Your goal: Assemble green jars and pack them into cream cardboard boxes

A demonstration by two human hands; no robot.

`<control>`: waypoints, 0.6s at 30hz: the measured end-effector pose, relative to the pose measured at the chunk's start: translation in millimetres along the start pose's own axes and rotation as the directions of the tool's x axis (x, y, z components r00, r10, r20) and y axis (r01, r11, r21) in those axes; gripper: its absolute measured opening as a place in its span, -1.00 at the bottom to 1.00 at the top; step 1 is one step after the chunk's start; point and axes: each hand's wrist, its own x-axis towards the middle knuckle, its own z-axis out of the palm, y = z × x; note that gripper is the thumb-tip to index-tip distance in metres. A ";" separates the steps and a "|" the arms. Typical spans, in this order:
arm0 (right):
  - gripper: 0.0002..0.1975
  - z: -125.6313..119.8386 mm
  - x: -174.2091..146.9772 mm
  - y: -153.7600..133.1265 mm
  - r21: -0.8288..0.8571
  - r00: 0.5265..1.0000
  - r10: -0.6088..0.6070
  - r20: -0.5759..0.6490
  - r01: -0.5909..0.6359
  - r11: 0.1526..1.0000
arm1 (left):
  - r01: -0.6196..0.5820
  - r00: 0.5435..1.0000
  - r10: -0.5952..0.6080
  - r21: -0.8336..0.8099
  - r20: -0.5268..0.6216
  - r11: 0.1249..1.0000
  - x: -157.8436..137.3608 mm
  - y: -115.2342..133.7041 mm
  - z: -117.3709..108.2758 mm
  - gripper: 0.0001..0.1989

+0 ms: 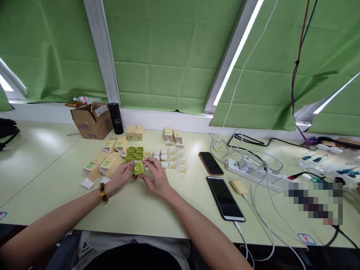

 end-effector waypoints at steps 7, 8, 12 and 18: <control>-0.70 1.3 5.6 -8.0 0.265 0.984 0.167 -0.056 -0.146 0.953 | -0.109 0.983 0.122 0.101 -0.136 0.989 -3.4 0.3 -3.2 -0.47; -0.71 1.3 5.9 -7.7 0.286 0.980 0.189 -0.060 -0.165 0.944 | -0.157 0.971 0.178 0.132 -0.161 0.979 -3.9 0.5 -4.9 -0.57; -0.76 -0.5 6.4 -4.6 0.277 0.968 0.242 -0.064 -0.216 0.936 | -0.357 0.923 0.381 0.263 -0.046 0.896 -5.5 4.6 -11.0 -0.48; -0.78 -3.8 6.9 -4.8 0.149 0.980 0.196 -0.046 -0.187 0.971 | -0.469 0.880 0.468 0.300 0.081 0.830 -4.2 4.0 -9.8 -0.47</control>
